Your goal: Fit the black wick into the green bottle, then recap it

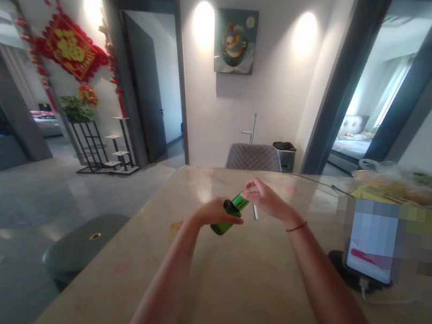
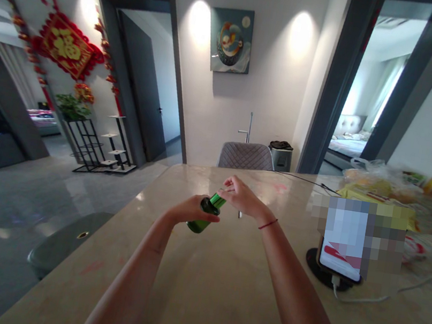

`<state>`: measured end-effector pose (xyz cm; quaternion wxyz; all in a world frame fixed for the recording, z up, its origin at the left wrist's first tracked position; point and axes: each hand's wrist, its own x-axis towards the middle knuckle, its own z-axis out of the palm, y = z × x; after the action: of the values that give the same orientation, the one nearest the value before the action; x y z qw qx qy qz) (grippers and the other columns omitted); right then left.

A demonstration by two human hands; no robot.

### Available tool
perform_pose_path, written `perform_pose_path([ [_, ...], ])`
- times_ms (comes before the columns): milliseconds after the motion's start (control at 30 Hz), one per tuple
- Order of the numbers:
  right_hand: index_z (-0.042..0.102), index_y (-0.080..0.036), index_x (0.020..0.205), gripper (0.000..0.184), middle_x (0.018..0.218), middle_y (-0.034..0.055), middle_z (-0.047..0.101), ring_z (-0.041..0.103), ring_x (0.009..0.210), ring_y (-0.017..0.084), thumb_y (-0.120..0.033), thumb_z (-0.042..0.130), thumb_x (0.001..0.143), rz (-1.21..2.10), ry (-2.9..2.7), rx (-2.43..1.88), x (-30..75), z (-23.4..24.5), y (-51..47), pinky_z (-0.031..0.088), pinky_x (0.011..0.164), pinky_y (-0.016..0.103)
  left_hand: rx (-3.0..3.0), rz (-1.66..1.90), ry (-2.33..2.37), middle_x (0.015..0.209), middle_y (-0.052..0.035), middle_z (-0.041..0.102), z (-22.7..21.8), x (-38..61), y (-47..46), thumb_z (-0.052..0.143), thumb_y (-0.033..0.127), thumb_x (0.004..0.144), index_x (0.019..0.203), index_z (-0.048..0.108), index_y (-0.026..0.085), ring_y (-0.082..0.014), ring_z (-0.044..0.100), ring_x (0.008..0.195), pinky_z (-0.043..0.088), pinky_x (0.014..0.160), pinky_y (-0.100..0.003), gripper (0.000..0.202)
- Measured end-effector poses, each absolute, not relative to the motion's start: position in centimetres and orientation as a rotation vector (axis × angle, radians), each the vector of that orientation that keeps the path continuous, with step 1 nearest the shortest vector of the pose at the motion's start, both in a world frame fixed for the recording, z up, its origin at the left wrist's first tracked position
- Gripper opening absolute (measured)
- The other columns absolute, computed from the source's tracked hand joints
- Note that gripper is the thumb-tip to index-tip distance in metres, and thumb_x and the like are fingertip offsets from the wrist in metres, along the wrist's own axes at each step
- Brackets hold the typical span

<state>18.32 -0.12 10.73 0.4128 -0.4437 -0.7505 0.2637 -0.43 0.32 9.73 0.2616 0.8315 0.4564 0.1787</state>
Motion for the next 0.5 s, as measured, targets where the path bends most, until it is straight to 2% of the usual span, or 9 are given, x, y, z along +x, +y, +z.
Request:
perform_pose_path([
  [100,0.051,-0.016,0.084,0.023,0.078,0.0043,0.060,0.058,0.074,0.016,-0.037,0.056,0.075,0.540,-1.929,-1.189,18.35,10.63,0.05,0.046,0.067,0.028,2.262,0.481,1.235,0.070,-0.0020,0.063,9.64,-0.48,0.39,0.066,0.057,0.053,0.078,0.063,0.013,-0.0146,0.055,0.062,0.039,0.055,-0.024,0.051],
  [167,0.053,-0.015,0.084,0.022,0.077,0.0045,0.060,0.058,0.072,0.015,-0.035,0.056,0.075,0.515,-1.959,-1.197,18.43,10.55,0.10,0.046,0.066,0.028,2.270,0.481,1.234,0.069,-0.0016,0.062,9.54,-0.52,0.44,0.065,0.057,0.053,0.078,0.064,0.013,-0.0144,0.054,0.062,0.039,0.055,-0.024,0.051],
  [300,0.053,-0.015,0.098,0.026,0.094,0.0071,0.061,0.059,0.079,0.013,-0.023,0.058,0.074,0.629,-1.948,-1.101,18.42,10.53,-0.03,0.048,0.072,0.027,2.254,0.477,1.232,0.069,-0.0013,0.062,9.39,-0.59,0.51,0.067,0.055,0.052,0.078,0.063,0.014,-0.0144,0.054,0.063,0.039,0.055,-0.023,0.049],
  [367,0.052,-0.015,0.102,0.028,0.096,0.0080,0.061,0.059,0.082,0.014,-0.027,0.057,0.077,0.662,-1.927,-1.090,18.33,10.60,-0.13,0.048,0.072,0.026,2.240,0.475,1.232,0.070,-0.0015,0.063,9.39,-0.60,0.49,0.067,0.054,0.052,0.078,0.063,0.014,-0.0145,0.055,0.064,0.039,0.056,-0.023,0.047],
  [500,0.054,-0.014,0.099,0.030,0.091,0.0087,0.063,0.058,0.061,0.011,-0.037,0.052,0.080,0.721,-1.933,-1.165,18.21,10.61,-0.28,0.048,0.055,0.023,2.246,0.477,1.224,0.070,-0.0013,0.063,9.51,-0.58,0.41,0.067,0.054,0.053,0.077,0.062,0.014,-0.0144,0.055,0.062,0.039,0.055,-0.023,0.046],
])
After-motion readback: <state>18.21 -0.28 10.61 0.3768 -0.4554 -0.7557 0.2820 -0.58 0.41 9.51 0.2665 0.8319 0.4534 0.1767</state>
